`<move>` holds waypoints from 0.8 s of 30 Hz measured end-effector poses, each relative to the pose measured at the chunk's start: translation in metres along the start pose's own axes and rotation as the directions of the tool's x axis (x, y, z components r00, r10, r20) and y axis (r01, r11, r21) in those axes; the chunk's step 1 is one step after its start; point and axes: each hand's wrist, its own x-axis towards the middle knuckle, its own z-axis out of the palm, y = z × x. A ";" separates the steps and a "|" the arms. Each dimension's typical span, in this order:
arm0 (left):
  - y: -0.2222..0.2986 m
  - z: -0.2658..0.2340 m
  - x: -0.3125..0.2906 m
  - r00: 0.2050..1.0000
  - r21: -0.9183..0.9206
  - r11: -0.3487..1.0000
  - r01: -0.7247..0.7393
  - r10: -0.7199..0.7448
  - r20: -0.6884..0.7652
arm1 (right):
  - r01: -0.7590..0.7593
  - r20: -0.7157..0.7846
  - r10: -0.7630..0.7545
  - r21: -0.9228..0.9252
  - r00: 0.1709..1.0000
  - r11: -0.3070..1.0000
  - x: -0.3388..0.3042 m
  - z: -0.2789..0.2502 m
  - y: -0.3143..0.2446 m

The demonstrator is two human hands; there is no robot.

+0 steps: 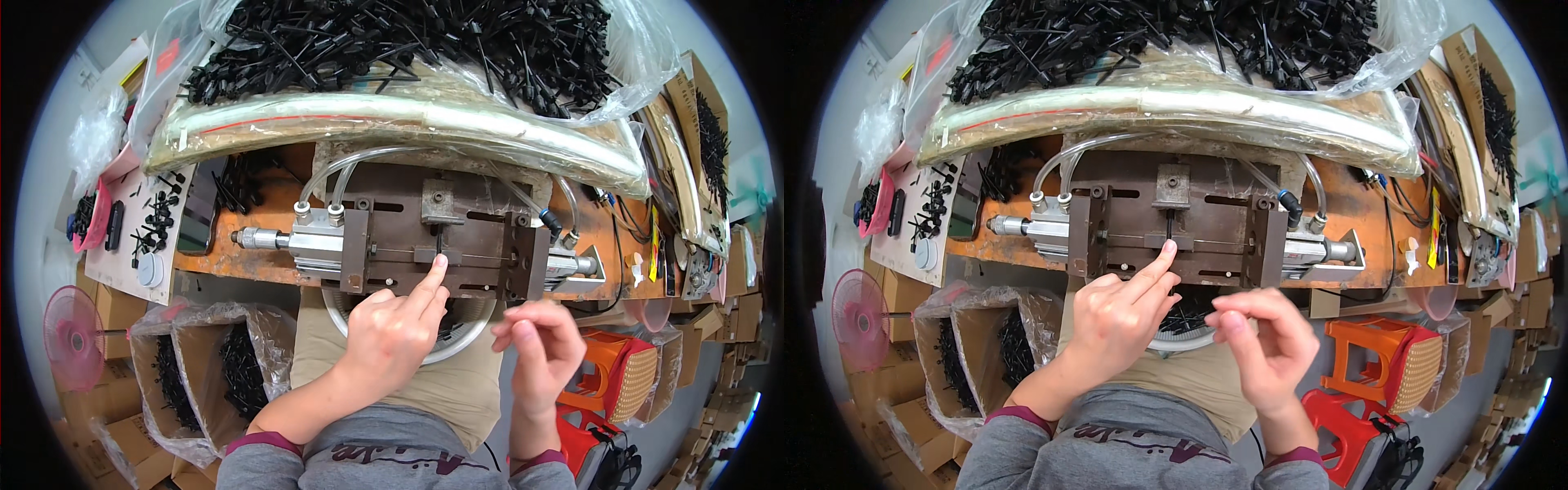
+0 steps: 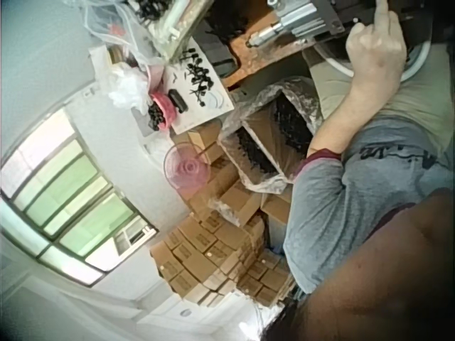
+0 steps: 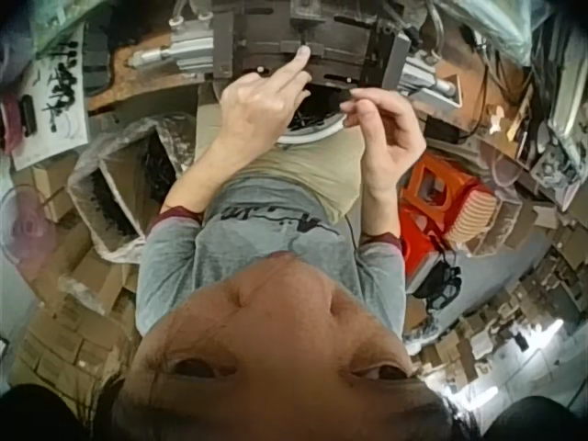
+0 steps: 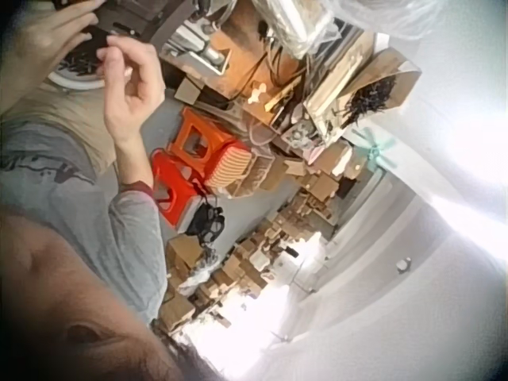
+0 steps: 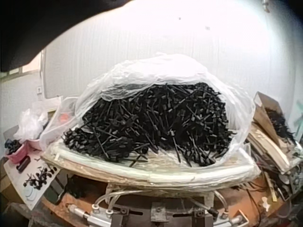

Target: Assembling small black plastic components using a pneumatic press machine at a workbench.

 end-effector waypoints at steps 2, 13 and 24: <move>0.000 -0.001 0.001 1.000 0.008 1.000 -0.012 0.012 0.005 | 0.100 -0.020 -0.103 -0.092 0.995 0.991 0.018 0.001 -0.012; -0.005 -0.008 -0.001 0.999 -0.135 0.990 -0.033 0.034 0.003 | 0.622 0.504 -0.573 -0.783 0.647 0.013 0.209 -0.038 -0.042; -0.011 -0.024 -0.054 0.954 -0.490 0.868 0.082 0.073 0.289 | 0.668 0.739 -0.076 -0.643 0.669 -0.375 0.277 -0.044 -0.022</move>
